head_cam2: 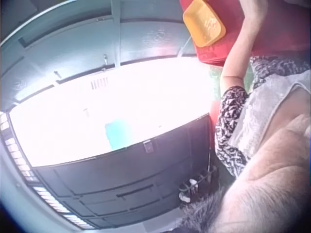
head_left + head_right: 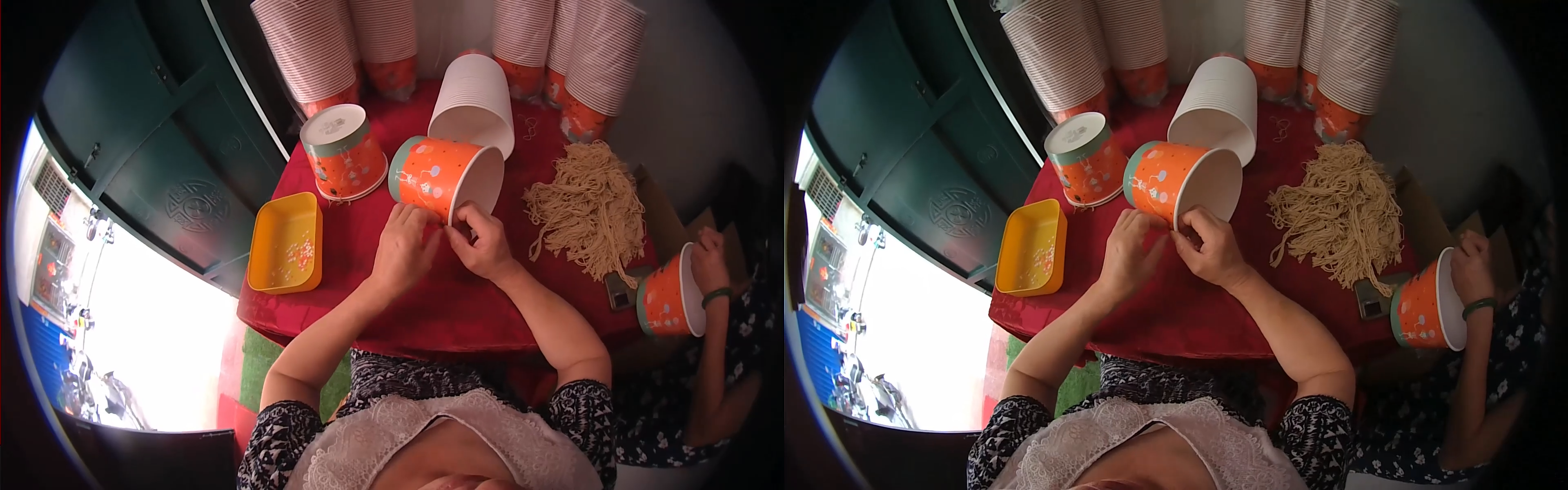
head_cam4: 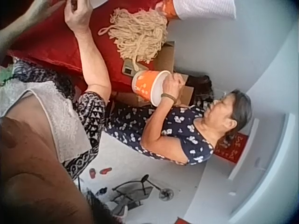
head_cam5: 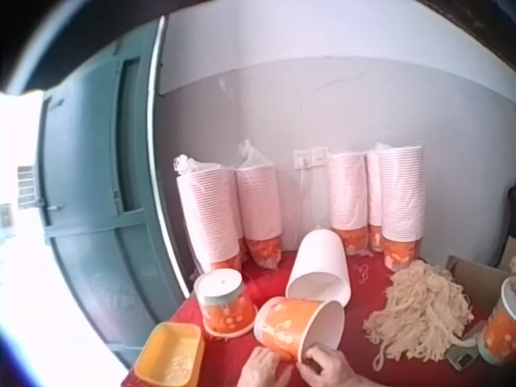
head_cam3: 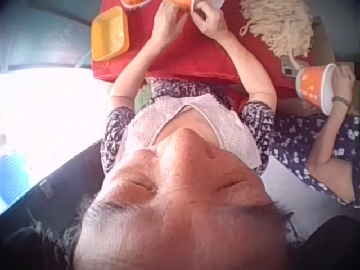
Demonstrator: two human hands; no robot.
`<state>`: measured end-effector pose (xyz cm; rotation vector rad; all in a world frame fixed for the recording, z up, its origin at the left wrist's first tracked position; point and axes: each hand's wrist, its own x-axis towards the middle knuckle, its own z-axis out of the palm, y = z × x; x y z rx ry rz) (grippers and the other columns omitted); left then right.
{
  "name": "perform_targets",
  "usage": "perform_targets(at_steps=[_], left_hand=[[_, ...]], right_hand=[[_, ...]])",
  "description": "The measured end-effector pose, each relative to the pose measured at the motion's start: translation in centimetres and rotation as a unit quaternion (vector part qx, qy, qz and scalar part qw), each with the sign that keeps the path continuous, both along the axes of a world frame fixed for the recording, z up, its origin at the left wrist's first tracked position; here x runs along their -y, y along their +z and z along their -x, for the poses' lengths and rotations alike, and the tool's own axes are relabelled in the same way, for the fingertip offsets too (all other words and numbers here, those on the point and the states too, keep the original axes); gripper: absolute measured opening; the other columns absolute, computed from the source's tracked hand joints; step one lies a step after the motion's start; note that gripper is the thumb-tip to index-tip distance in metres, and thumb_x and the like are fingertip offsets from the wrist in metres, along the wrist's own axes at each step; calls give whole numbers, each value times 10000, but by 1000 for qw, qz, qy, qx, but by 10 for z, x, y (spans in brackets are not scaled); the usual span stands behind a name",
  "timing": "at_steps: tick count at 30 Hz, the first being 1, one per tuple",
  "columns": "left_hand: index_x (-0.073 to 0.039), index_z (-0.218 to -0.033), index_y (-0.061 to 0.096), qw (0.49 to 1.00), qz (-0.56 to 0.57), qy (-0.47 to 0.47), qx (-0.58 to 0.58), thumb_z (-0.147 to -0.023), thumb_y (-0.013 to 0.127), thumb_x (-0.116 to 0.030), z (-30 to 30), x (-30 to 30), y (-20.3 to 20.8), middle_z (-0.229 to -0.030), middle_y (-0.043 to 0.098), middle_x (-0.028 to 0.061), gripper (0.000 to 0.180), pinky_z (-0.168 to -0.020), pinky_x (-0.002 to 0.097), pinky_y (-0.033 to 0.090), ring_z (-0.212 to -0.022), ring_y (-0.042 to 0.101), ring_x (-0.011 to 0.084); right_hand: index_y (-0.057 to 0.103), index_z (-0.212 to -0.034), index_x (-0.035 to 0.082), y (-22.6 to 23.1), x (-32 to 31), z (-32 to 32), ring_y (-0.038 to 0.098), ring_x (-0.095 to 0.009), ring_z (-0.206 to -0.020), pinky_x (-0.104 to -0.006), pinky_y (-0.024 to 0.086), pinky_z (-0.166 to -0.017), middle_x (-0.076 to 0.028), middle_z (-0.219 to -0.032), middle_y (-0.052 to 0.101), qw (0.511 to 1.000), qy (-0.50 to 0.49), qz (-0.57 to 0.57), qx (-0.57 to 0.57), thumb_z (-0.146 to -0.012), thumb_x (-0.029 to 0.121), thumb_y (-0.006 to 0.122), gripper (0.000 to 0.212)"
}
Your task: Assembling decorative paper buckets by threading and tying yellow string handles through holes.
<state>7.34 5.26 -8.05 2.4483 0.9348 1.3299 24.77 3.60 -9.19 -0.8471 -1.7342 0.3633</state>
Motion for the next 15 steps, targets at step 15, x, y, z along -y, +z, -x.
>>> perform_targets(at_steps=[15], left_hand=[[-11, -909, 533, 999, -33, 14, 19, -759, 668, 39, -11, -3, -1, -856, 577, 154, 208, -705, 441, 466, -812, 555, 360]], right_hand=[[538, -867, -8, 3, 0, 0, 586, -197, -625, -302, 464, -542, -103, -787, 575, 1000, -4, -21, -6, -802, -35, 664, 143]])
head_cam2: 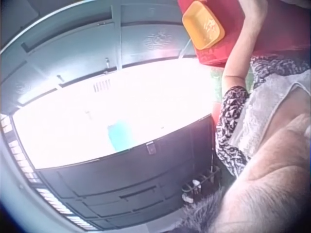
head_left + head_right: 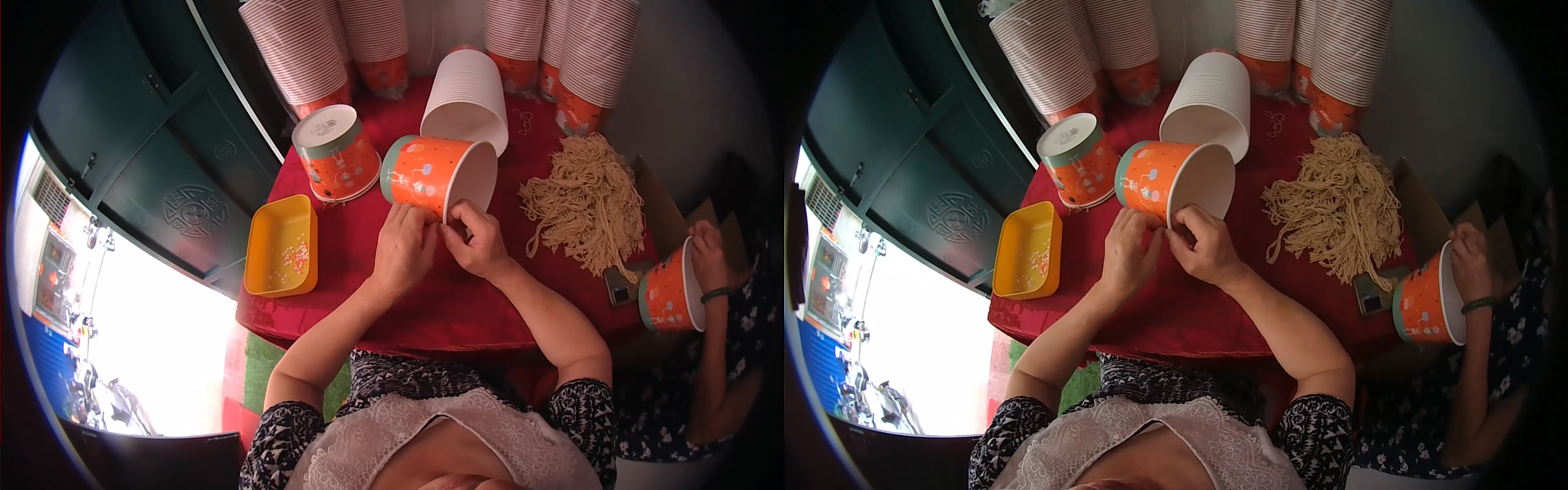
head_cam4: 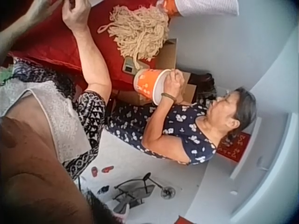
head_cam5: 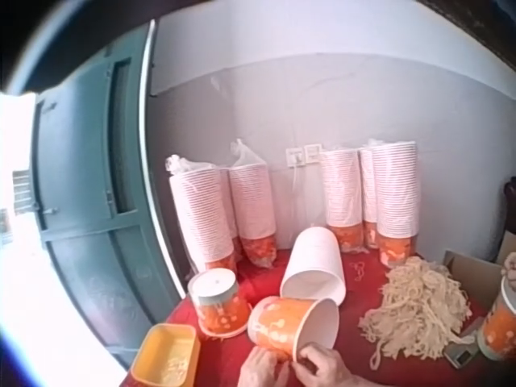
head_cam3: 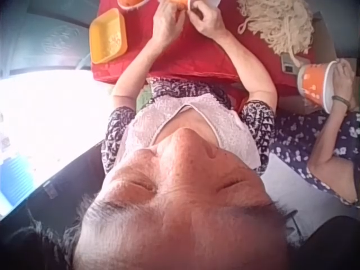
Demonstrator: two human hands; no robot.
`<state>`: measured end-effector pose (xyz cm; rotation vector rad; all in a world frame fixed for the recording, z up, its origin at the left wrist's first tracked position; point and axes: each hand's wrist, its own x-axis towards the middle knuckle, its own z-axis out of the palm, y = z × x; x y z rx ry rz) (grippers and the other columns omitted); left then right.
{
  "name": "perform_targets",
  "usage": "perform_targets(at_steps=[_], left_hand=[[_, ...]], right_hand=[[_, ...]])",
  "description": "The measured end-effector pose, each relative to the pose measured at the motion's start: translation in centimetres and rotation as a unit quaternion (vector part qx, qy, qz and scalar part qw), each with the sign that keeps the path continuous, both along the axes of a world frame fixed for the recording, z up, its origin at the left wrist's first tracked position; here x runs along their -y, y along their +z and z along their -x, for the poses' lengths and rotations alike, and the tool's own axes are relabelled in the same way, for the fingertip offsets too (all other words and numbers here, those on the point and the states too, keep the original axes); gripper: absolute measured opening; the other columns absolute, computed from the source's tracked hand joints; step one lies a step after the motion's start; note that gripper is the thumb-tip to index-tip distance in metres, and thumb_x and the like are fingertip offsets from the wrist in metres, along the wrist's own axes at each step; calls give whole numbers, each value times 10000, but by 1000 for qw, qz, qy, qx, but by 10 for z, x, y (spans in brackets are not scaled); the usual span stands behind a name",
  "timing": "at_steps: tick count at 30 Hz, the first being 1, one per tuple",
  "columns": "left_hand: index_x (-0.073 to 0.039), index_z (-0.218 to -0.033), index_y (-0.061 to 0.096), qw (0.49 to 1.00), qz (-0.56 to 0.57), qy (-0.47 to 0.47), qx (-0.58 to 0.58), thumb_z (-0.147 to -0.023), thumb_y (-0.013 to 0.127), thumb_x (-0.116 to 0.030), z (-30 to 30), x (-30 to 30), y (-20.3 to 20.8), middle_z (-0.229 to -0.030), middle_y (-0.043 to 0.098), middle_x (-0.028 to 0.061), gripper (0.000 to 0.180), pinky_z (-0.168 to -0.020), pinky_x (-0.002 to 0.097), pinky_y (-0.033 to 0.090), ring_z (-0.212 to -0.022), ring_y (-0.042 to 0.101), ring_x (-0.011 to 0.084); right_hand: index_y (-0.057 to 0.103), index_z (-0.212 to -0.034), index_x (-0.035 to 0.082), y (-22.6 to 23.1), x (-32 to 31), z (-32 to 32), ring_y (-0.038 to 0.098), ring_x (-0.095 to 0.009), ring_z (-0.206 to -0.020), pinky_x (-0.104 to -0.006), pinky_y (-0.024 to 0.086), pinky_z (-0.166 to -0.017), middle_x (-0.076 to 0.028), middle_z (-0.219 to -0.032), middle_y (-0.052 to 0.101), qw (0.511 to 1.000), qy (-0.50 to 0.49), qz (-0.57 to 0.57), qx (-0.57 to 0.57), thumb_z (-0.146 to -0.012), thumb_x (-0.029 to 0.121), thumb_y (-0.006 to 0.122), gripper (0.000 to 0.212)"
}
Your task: Assembling decorative paper buckets by threading and tying yellow string handles through holes.
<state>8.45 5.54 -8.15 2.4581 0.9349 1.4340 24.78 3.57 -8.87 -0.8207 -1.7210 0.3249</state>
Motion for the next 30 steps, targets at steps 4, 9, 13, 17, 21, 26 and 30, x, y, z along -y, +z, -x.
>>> perform_targets(at_steps=[4, 9, 13, 17, 21, 26, 30], left_hand=[[-15, -874, 538, 1000, -3, -4, 3, -744, 661, 37, -1, 0, 5, -835, 571, 149, 186, -700, 438, 465, -806, 553, 358], [-21, -835, 542, 1000, -8, -12, 13, -717, 657, 34, 1, -4, 6, -806, 566, 140, 174, -690, 433, 460, -791, 554, 351], [-41, -823, 551, 999, -24, 30, -19, -696, 668, 25, 27, -3, 19, -793, 566, 130, 185, -685, 426, 453, -768, 558, 336], [-35, -824, 553, 987, 44, 152, 28, -744, 663, 12, 87, 0, 33, -795, 569, 135, 143, -681, 414, 483, -743, 579, 325], [-13, -864, 588, 963, 35, 262, -44, -766, 655, -17, 159, -5, 32, -825, 619, 161, 118, -720, 420, 498, -806, 619, 357], [32, -655, 609, 886, 151, 369, -235, -809, 623, -127, 190, 0, 43, -799, 634, 220, 222, -709, 506, 471, -793, 613, 397], [50, -1002, 624, 897, 117, 354, -237, -834, 573, -65, 183, -2, 43, -1047, 627, 234, 210, -843, 486, 477, -964, 598, 406]], right_hand=[[538, -862, -6, 1, -1, 1, 582, -209, -617, -313, 461, -541, -108, -774, 574, 1000, -3, -4, 1, -794, -37, 662, 145], [529, -855, -1, -2, -4, 2, 580, -225, -602, -327, 456, -532, -110, -758, 569, 999, -14, -29, 11, -789, -40, 655, 147], [514, -850, 6, -9, -9, 1, 573, -234, -561, -334, 443, -492, -114, -747, 559, 996, -51, -65, 19, -785, -40, 648, 157], [507, -846, 13, -4, -7, 0, 576, -229, -546, -326, 448, -472, -114, -741, 555, 994, -75, -78, 18, -786, -34, 648, 160], [514, -853, 15, -3, -4, 2, 598, -219, -564, -314, 475, -483, -102, -719, 564, 998, -61, -17, 9, -796, -17, 643, 145], [583, -771, 10, -5, -7, -4, 611, -235, -593, -332, 471, -511, -99, -694, 584, 997, 7, -37, 71, -834, 147, 657, 168], [648, -823, 9, -6, -11, -9, 616, -248, -606, -342, 478, -533, -115, -705, 607, 994, 101, -19, 30, -894, 427, 601, 427]])
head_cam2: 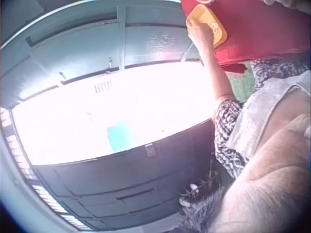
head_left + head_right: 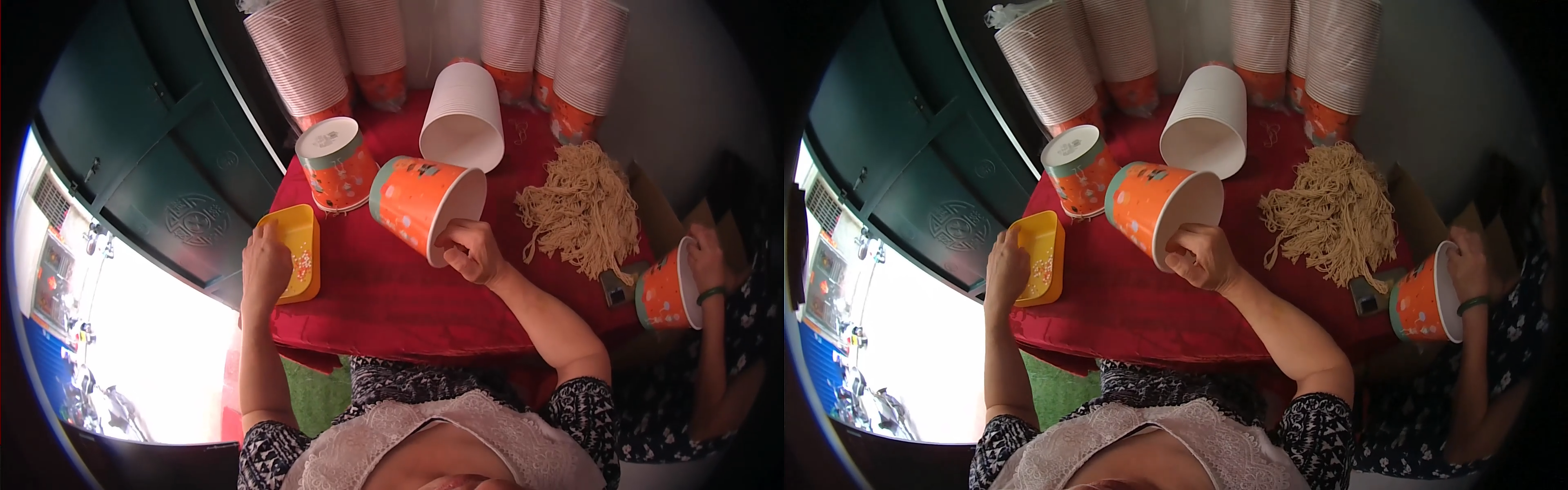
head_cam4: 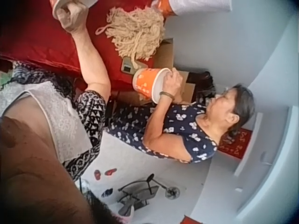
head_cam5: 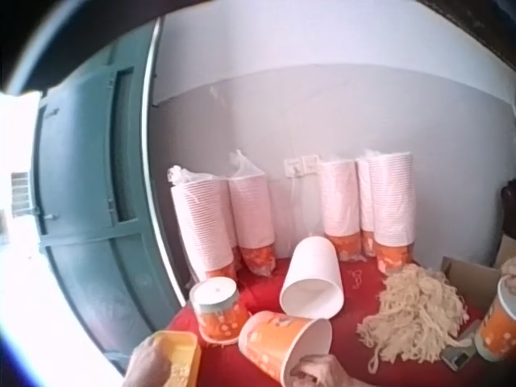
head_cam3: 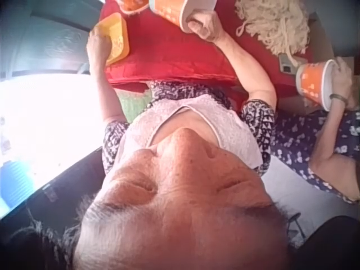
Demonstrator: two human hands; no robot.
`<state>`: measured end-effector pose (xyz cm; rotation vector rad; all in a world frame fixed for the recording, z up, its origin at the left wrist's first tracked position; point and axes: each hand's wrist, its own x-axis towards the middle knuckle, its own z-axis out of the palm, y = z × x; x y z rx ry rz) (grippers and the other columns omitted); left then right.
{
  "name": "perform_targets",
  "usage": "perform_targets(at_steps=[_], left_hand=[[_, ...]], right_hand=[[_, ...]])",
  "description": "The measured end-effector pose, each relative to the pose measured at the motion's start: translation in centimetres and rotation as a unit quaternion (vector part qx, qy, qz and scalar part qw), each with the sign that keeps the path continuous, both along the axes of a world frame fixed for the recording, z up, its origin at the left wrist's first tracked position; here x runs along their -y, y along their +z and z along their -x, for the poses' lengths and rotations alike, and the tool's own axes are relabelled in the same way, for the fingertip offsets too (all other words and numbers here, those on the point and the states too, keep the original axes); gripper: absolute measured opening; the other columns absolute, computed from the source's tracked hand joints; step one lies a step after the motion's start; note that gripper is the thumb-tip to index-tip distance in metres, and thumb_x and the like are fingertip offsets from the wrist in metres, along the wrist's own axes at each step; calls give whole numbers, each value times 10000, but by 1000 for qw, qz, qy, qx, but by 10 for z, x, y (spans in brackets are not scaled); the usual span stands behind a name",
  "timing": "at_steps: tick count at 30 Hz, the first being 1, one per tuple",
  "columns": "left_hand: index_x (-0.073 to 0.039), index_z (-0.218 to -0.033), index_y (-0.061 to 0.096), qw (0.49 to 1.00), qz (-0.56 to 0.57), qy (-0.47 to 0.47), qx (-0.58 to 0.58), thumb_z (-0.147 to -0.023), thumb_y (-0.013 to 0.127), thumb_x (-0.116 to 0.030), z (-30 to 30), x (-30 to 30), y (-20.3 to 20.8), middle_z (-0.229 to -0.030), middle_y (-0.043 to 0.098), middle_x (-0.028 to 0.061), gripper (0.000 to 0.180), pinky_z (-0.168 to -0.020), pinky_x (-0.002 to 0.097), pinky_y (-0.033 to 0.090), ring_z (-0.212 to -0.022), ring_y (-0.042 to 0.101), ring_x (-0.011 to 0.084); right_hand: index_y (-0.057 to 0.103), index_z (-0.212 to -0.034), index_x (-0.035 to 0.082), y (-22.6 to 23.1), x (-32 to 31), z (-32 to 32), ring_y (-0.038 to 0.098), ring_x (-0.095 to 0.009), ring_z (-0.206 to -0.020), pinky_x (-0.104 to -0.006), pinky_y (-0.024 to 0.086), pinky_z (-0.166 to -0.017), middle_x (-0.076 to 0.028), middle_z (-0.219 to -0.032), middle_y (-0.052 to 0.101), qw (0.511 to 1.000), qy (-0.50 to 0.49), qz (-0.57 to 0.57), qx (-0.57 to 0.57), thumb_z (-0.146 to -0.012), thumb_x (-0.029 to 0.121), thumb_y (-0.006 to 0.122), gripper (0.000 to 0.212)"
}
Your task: Assembling decorative paper buckets by threading and tying yellow string handles through holes.
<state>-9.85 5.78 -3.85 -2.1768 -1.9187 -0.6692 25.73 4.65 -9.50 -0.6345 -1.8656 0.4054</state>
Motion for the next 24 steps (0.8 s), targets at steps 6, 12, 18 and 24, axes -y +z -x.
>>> perform_targets(at_steps=[6, 12, 18, 24], left_hand=[[44, -1328, 478, 978, -55, -176, 100, -871, 627, -120, -63, 0, 28, -1295, 522, 253, 509, -1042, 439, 403, -1238, 481, 404], [93, -1146, 545, 975, -12, -156, 156, -931, 611, -337, -113, -46, 19, -1062, 603, 288, 486, -871, 477, 458, -1000, 583, 427], [37, -859, 601, 951, -7, -126, 281, -891, 649, -375, -146, -63, -2, -768, 657, 223, 415, -703, 461, 503, -744, 653, 400], [17, -885, 558, 914, -102, -116, 374, -896, 683, -280, -165, -57, -7, -750, 629, 181, 323, -657, 410, 496, -680, 637, 327]], right_hand=[[657, -929, -9, -3, 10, 17, 625, -233, -615, -335, 488, -561, -113, -716, 611, 999, -32, 25, 18, -887, 611, 544, 632], [623, -1096, -13, -1, 12, 19, 630, -258, -700, -365, 507, -621, -128, -826, 611, 999, 1, 10, 33, -909, 634, 512, 682], [435, -1326, -67, 1, 8, 10, 585, -280, -989, -376, 481, -852, -195, -1093, 575, 996, 44, 76, -28, -919, 674, 462, 846], [392, -1358, -43, 13, 11, 9, 522, -239, -1154, -369, 430, -972, -177, -1243, 535, 980, 59, 122, -145, -961, 551, 489, 721]])
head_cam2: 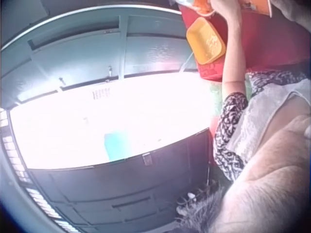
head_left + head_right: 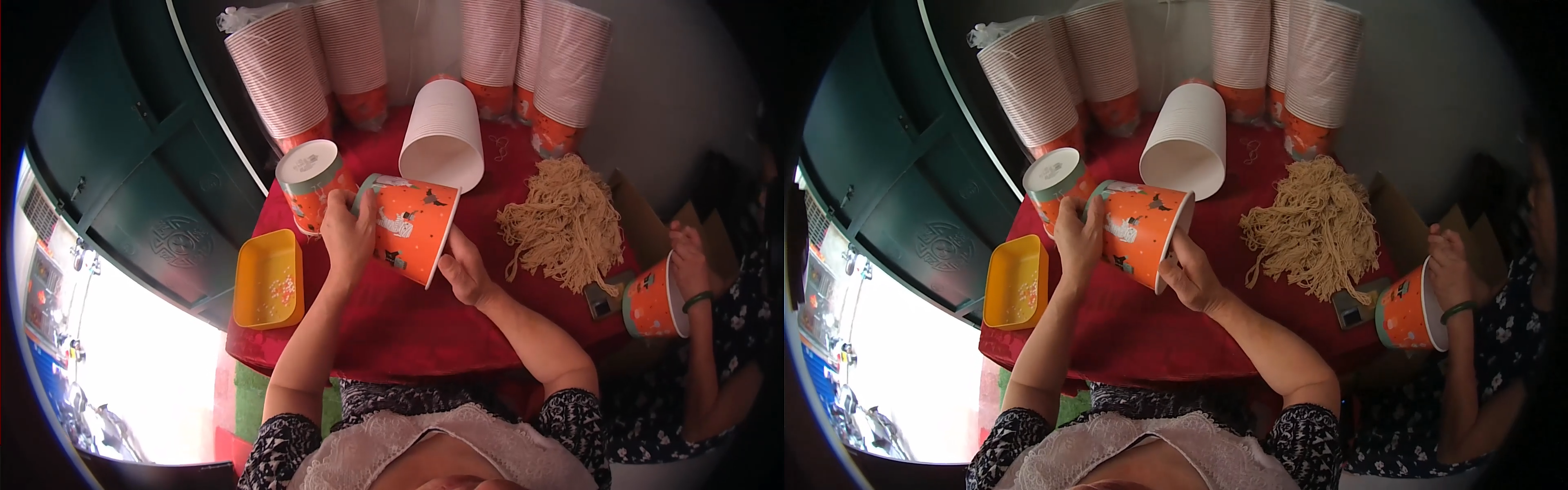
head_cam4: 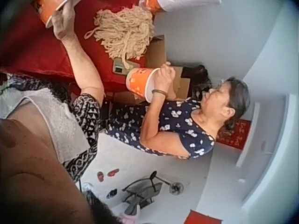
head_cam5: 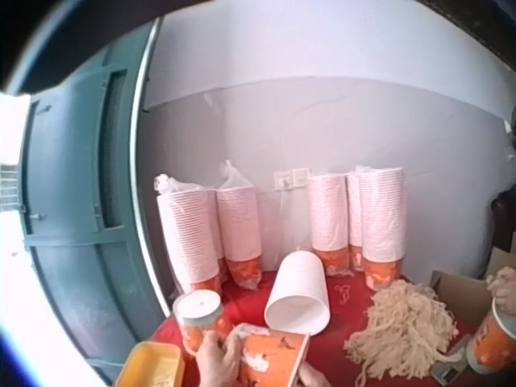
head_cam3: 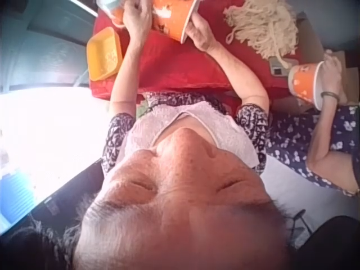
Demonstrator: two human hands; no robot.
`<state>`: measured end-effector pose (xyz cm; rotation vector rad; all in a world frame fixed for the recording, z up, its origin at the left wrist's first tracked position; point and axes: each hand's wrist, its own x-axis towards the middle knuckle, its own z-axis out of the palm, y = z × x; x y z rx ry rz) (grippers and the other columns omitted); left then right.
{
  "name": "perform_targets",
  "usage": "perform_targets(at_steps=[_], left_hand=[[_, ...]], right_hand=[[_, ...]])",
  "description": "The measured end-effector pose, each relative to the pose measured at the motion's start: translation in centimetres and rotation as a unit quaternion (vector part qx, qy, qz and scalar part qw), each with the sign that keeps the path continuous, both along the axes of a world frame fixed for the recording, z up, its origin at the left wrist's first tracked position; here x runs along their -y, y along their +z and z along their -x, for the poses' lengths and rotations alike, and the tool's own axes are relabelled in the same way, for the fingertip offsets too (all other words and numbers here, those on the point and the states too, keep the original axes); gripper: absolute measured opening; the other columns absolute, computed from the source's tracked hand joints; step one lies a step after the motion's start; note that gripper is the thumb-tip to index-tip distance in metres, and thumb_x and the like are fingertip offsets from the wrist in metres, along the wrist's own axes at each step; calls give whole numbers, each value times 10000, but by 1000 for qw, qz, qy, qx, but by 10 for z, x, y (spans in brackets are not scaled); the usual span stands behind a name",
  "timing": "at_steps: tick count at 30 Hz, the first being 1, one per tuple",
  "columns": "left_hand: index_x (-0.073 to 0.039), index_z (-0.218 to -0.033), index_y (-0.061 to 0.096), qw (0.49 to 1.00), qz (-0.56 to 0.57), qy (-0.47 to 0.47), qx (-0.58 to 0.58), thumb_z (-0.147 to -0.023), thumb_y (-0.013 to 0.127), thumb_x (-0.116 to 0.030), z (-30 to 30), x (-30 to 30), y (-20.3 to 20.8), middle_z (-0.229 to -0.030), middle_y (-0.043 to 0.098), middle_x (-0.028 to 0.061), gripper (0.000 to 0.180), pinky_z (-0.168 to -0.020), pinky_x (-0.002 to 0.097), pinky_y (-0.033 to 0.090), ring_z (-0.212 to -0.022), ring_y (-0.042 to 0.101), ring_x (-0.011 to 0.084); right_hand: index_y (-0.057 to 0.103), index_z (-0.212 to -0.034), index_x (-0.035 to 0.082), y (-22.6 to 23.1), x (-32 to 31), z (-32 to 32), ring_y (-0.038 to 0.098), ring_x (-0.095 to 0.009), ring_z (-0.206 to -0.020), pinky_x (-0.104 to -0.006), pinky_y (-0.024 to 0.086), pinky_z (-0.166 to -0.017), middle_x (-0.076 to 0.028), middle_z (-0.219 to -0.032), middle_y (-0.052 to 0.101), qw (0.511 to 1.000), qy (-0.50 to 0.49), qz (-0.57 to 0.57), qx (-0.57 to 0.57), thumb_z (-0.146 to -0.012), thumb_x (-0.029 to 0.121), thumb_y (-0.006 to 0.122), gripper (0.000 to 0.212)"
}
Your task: Assembling decorative paper buckets by threading and tying yellow string handles through holes.
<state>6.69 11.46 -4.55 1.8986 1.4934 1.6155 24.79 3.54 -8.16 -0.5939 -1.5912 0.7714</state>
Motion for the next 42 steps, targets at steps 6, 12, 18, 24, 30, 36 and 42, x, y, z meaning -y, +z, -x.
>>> perform_targets(at_steps=[6, 12, 18, 24, 30, 36, 42], left_hand=[[0, -899, 514, 998, -26, 4, 49, -930, 665, -209, 7, 3, -19, -725, 570, 136, 260, -598, 362, 471, -615, 566, 245], [-2, -940, 497, 997, -45, -17, 65, -948, 640, -171, 10, 2, -40, -735, 566, 133, 222, -594, 359, 469, -622, 562, 231], [2, -965, 491, 996, -70, -23, 53, -953, 628, -152, 11, 5, -43, -759, 570, 139, 206, -613, 359, 470, -641, 559, 242], [9, -983, 492, 995, -72, -30, 54, -949, 626, -146, 12, 4, -51, -807, 548, 152, 208, -643, 369, 465, -679, 549, 265], [12, -991, 495, 994, -99, -28, 37, -947, 621, -138, 12, 4, -55, -846, 533, 164, 200, -660, 374, 461, -712, 550, 287], [25, -1045, 501, 996, -37, -65, 55, -930, 646, -135, 12, 3, -54, -880, 551, 169, 245, -692, 381, 472, -749, 558, 305], [19, -1094, 514, 987, -149, -14, -60, -810, 722, -23, 4, 15, -39, -1023, 547, 182, 355, -830, 410, 458, -947, 549, 333]], right_hand=[[550, -1167, -15, -8, 0, -4, 544, -52, -839, -215, 431, -728, -26, -933, 626, 994, 14, 105, -17, -1008, 275, 523, 332], [572, -1142, 1, -10, -5, 0, 572, -76, -873, -231, 452, -776, -22, -981, 636, 961, 70, 177, -202, -995, 226, 526, 272], [548, -1164, -6, -12, -6, -3, 600, -109, -897, -261, 482, -790, -41, -1009, 638, 960, 72, 181, -201, -992, 294, 537, 346], [555, -1166, -10, -10, -6, -3, 576, -89, -892, -262, 474, -801, -28, -984, 627, 972, 73, 144, -168, -984, 266, 580, 332], [553, -1173, -5, -3, -1, 3, 568, -63, -786, -232, 485, -701, -23, -965, 627, 977, 45, 134, -161, -944, 159, 649, 298], [570, -1095, 7, -5, 0, 9, 536, -38, -692, -189, 443, -592, 4, -871, 611, 975, 15, 154, -157, -940, 119, 650, 207], [583, -1013, 15, -6, 0, 12, 481, -20, -653, -188, 403, -567, 28, -799, 573, 975, -14, 178, -135, -940, 94, 640, 122]])
